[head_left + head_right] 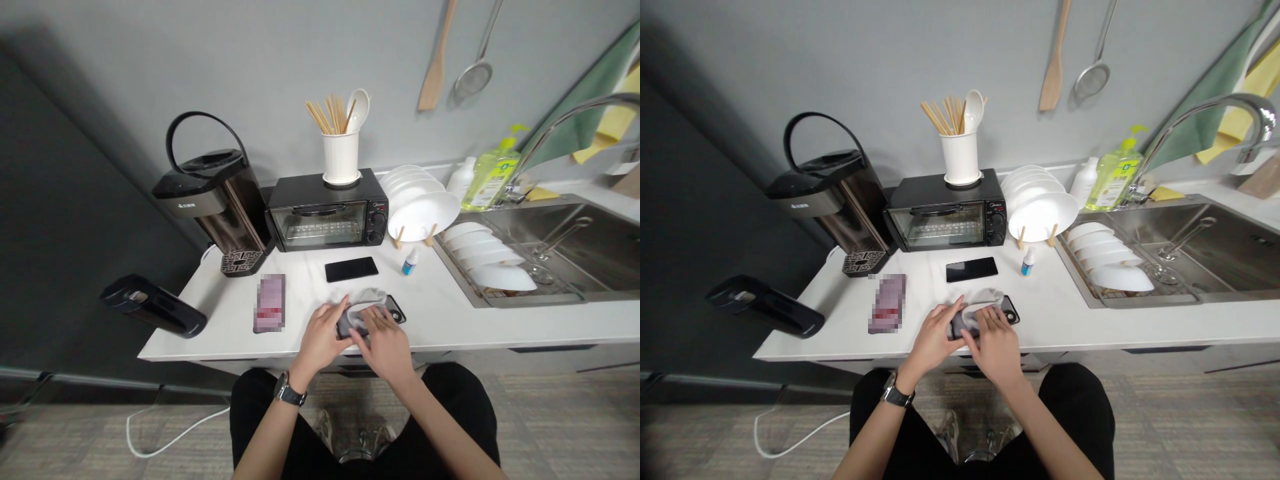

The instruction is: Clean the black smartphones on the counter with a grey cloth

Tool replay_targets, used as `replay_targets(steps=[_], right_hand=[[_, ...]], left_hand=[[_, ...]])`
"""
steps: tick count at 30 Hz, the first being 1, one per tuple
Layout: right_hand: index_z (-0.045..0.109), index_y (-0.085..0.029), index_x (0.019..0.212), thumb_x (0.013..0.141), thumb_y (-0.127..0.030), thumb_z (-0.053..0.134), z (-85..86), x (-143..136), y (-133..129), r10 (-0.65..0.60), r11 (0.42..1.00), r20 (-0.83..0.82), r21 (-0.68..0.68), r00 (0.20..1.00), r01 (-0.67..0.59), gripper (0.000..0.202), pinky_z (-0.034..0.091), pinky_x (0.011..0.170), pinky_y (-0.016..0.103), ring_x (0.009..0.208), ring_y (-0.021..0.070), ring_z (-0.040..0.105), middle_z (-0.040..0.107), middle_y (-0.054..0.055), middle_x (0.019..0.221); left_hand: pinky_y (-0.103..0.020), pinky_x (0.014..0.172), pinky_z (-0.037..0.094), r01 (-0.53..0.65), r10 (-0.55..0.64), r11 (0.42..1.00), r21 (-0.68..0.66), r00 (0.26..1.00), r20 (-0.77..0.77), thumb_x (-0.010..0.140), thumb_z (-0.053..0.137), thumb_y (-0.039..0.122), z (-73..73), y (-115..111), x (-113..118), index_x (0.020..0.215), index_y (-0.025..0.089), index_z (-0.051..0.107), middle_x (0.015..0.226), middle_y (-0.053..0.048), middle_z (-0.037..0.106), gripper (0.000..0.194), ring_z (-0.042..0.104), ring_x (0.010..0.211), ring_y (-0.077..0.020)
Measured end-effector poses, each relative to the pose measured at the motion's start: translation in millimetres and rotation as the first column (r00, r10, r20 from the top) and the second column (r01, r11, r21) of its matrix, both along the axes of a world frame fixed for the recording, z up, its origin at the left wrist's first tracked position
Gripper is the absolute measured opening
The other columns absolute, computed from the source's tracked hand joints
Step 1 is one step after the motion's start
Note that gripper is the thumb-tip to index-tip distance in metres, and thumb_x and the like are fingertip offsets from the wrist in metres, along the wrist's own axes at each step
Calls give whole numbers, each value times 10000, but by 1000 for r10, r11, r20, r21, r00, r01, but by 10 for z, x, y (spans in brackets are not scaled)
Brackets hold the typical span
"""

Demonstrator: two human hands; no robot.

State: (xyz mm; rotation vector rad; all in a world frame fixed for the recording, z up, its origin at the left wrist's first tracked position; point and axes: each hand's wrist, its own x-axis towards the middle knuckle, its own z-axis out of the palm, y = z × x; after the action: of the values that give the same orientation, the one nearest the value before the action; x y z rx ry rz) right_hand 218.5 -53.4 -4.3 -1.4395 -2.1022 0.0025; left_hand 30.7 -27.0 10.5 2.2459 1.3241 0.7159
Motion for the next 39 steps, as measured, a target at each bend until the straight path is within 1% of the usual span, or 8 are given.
replay_targets(steps=[3, 7, 13, 18, 24, 28, 34, 39], right_hand=[[681, -167, 1222, 1037, -356, 552, 66, -202, -121, 180, 982, -66, -53, 982, -183, 294, 475, 1153, 496, 1232, 279, 690, 760, 134, 1248], [657, -217, 1302, 1059, -320, 533, 63, 9, -208, 249, 965, -67, -63, 966, -253, 291, 450, 1173, 470, 1248, 228, 691, 754, 62, 1300], [591, -170, 1425, 1082, -382, 500, -53, 617, -41, -15, 998, 131, 67, 991, 6, 414, 457, 1141, 495, 1283, 275, 670, 690, 120, 1404], [569, -83, 1437, 1066, -479, 500, -88, 399, 113, -107, 992, 145, 88, 984, 95, 547, 467, 1133, 520, 1307, 332, 646, 670, 190, 1412], [650, -117, 1342, 1063, -418, 503, 45, -153, -68, 159, 986, -4, -49, 987, -159, 435, 485, 1150, 470, 1303, 279, 655, 723, 136, 1345], [670, -211, 1317, 1075, -335, 506, 96, 102, -183, 245, 964, -33, -97, 969, -247, 318, 449, 1179, 475, 1274, 229, 678, 755, 56, 1302], [641, -182, 1366, 1088, -356, 493, -14, 709, -73, -2, 998, 161, 63, 987, -8, 360, 393, 1193, 540, 1263, 279, 685, 730, 106, 1342], [638, -80, 1360, 1070, -490, 483, -84, 438, 81, -124, 985, 174, 141, 977, 100, 526, 476, 1125, 524, 1261, 335, 678, 694, 206, 1368]], left_hand=[[-446, 1038, 500, -2, 2, 1000, -5, 999, -46, 886, 752, 223, -6, -15, -18, 1660, 299, 270, 1306, -89, 668, 915, 570, 1195, -287], [-475, 1055, 477, -23, 25, 999, 26, 996, -83, 874, 798, 281, -3, -36, -15, 1671, 312, 213, 1348, -81, 660, 990, 553, 1232, -302], [-491, 1097, 463, -13, 14, 1000, 25, 999, -41, 790, 904, 359, 16, -2, 19, 1668, 370, 165, 1440, -49, 637, 1148, 549, 1264, -300], [-488, 1093, 470, 8, -8, 1000, 1, 999, -34, 809, 884, 342, -2, 36, 25, 1670, 368, 167, 1422, -53, 643, 1121, 556, 1252, -300], [-449, 1038, 480, 14, -17, 999, -40, 996, -88, 878, 771, 219, -12, 25, -11, 1680, 353, 150, 1348, -67, 659, 1023, 561, 1204, -299], [-477, 1058, 459, -17, 16, 1000, -13, 994, -106, 840, 845, 330, -15, -17, -4, 1678, 341, 149, 1372, -69, 656, 1090, 553, 1229, -317], [-478, 1083, 461, -39, 39, 999, 9, 998, -40, 773, 914, 359, 11, -40, 41, 1672, 372, 118, 1433, -35, 652, 1201, 571, 1238, -293], [-467, 1104, 456, -16, 16, 1000, -2, 1000, -12, 746, 933, 338, 33, -2, 46, 1664, 388, 158, 1425, -8, 664, 1203, 565, 1246, -280]])
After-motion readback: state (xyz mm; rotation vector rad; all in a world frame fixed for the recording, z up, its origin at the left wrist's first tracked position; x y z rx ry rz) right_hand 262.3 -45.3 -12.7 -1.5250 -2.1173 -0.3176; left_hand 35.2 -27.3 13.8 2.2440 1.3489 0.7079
